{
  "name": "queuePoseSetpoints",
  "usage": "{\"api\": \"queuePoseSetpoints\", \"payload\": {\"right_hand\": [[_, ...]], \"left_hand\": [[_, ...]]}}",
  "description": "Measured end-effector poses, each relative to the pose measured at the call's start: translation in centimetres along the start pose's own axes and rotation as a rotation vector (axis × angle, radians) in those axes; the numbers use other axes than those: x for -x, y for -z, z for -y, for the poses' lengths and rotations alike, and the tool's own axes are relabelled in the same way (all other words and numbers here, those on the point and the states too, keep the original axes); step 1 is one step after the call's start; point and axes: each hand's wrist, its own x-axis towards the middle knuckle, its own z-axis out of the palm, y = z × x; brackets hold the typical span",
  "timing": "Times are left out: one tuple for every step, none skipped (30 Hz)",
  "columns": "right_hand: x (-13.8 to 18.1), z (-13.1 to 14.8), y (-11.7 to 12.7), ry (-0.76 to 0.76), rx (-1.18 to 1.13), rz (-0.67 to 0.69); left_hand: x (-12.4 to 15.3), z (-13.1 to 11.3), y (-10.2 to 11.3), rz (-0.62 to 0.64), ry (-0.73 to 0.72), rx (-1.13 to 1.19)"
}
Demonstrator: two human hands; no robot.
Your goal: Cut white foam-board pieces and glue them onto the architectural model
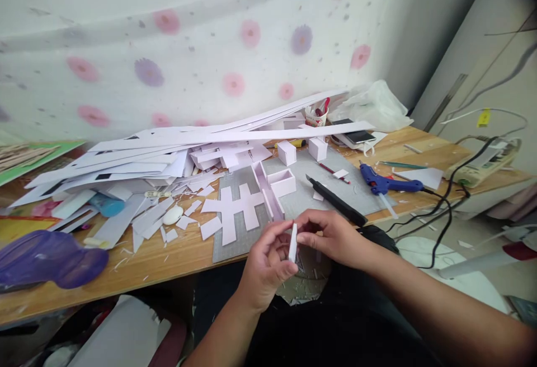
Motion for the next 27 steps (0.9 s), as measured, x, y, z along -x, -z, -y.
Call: {"api": "queuePoseSetpoints", "payload": {"right_hand": [[0.2,0.1,0.3,0.019,0.121,-0.016],[0.4,0.1,0.8,0.048,0.231,-0.029],[0.5,0.1,1.3,0.088,0.331,-0.051],[0.5,-0.1,2.0,0.128,0.433,-0.095],[0.4,-0.4,2.7,0.161,0.544,-0.154],[0.3,-0.7,3.4,0.172,0.679,-0.236],[0.0,-1.1,4.1,0.146,0.836,-0.326],[-0.2,-1.5,4.7,0.083,0.997,-0.367],[-0.6,-1.9,5.2,-0.003,1.134,-0.36],[-0.9,-2.2,5.6,-0.094,1.23,-0.326],[-1.2,-2.4,5.9,-0.175,1.29,-0.278],[-1.5,-2.6,6.2,-0.236,1.318,-0.236],[-1.7,-2.7,6.3,-0.277,1.323,-0.209],[-1.9,-2.8,6.5,-0.301,1.316,-0.197],[-1.9,-2.8,6.7,-0.315,1.306,-0.201],[-1.8,-2.8,7.0,-0.324,1.302,-0.21],[-1.6,-2.8,7.2,-0.328,1.285,-0.222],[-1.2,-2.6,7.4,-0.322,1.232,-0.24],[-0.6,-2.5,7.6,-0.301,1.143,-0.258],[0.1,-2.2,7.6,-0.26,0.997,-0.272],[1.0,-2.0,7.4,-0.209,0.813,-0.271],[1.9,-1.6,7.1,-0.148,0.641,-0.247],[2.9,-1.3,6.6,-0.099,0.506,-0.184],[3.8,-1.0,6.0,-0.068,0.426,-0.138],[4.7,-0.7,5.3,-0.048,0.396,-0.102],[5.4,-0.5,4.6,-0.029,0.393,-0.071],[5.9,-0.3,3.9,-0.011,0.399,-0.022]], "left_hand": [[0.1,0.3,-0.1,-0.005,0.019,-0.006],[0.2,0.5,-0.2,-0.005,0.033,-0.012],[0.3,0.7,-0.2,-0.004,0.042,-0.022],[0.4,0.9,-0.3,-0.005,0.045,-0.04],[0.5,1.0,-0.4,-0.009,0.041,-0.064],[0.6,1.0,-0.5,-0.015,0.033,-0.098],[0.6,0.9,-0.7,-0.025,0.022,-0.138],[0.7,0.9,-0.8,-0.035,0.011,-0.182],[0.7,0.8,-1.0,-0.045,0.002,-0.225],[0.7,0.7,-1.1,-0.057,-0.004,-0.265],[0.7,0.6,-1.2,-0.07,-0.003,-0.301],[0.7,0.5,-1.3,-0.085,0.004,-0.331],[0.7,0.5,-1.4,-0.099,0.014,-0.355],[0.7,0.5,-1.4,-0.115,0.026,-0.376],[0.7,0.5,-1.5,-0.133,0.033,-0.396],[0.8,0.4,-1.4,-0.149,0.036,-0.416],[0.8,0.4,-1.4,-0.16,0.033,-0.436],[0.9,0.3,-1.4,-0.168,0.026,-0.455],[0.9,0.2,-1.3,-0.17,0.019,-0.469],[1.0,0.1,-1.3,-0.169,0.014,-0.477],[1.0,0.0,-1.3,-0.167,0.011,-0.481],[1.1,-0.1,-1.3,-0.166,0.013,-0.484],[1.1,-0.2,-1.3,-0.165,0.017,-0.483],[1.1,-0.2,-1.2,-0.164,0.024,-0.48],[1.1,-0.2,-1.2,-0.158,0.033,-0.476],[1.1,-0.2,-1.2,-0.149,0.041,-0.474],[1.0,-0.1,-1.2,-0.136,0.048,-0.477]]}}
